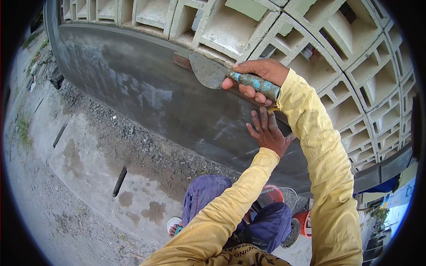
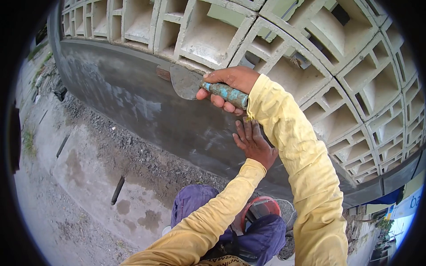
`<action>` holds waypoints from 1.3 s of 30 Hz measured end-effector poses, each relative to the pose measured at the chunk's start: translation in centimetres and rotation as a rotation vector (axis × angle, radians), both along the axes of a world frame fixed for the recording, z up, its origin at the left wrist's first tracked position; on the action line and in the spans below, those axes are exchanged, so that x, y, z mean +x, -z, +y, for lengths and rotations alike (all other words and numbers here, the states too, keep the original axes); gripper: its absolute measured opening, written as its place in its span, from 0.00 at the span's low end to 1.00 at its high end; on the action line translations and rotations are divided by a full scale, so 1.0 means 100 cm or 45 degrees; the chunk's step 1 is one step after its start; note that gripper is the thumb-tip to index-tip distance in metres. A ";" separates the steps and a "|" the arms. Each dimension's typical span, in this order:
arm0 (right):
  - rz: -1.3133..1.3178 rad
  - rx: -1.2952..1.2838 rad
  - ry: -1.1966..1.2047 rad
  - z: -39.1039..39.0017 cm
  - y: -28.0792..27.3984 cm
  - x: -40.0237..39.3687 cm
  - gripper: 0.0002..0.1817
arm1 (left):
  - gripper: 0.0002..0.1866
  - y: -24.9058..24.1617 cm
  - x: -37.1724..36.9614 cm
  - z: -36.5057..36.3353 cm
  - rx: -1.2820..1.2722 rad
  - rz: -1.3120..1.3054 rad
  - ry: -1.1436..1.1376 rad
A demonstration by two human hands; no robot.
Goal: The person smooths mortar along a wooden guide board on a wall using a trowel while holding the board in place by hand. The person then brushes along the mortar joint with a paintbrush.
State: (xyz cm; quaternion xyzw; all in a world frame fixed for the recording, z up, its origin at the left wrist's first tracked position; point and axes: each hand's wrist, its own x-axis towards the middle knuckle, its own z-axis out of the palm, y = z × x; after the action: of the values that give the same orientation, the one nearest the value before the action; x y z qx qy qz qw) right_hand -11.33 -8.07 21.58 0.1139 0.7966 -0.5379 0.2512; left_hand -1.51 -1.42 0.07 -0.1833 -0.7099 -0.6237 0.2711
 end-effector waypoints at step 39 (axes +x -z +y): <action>-0.019 0.289 0.205 0.030 -0.022 0.069 0.21 | 0.61 0.009 -0.001 0.008 -0.042 -0.013 0.041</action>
State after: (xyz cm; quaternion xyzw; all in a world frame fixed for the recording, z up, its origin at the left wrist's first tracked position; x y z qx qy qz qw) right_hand -4.40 -5.03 23.80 0.2093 0.8388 -0.4617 0.1987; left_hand -1.58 -0.58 -0.83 -0.1960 -0.7183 -0.6172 0.2544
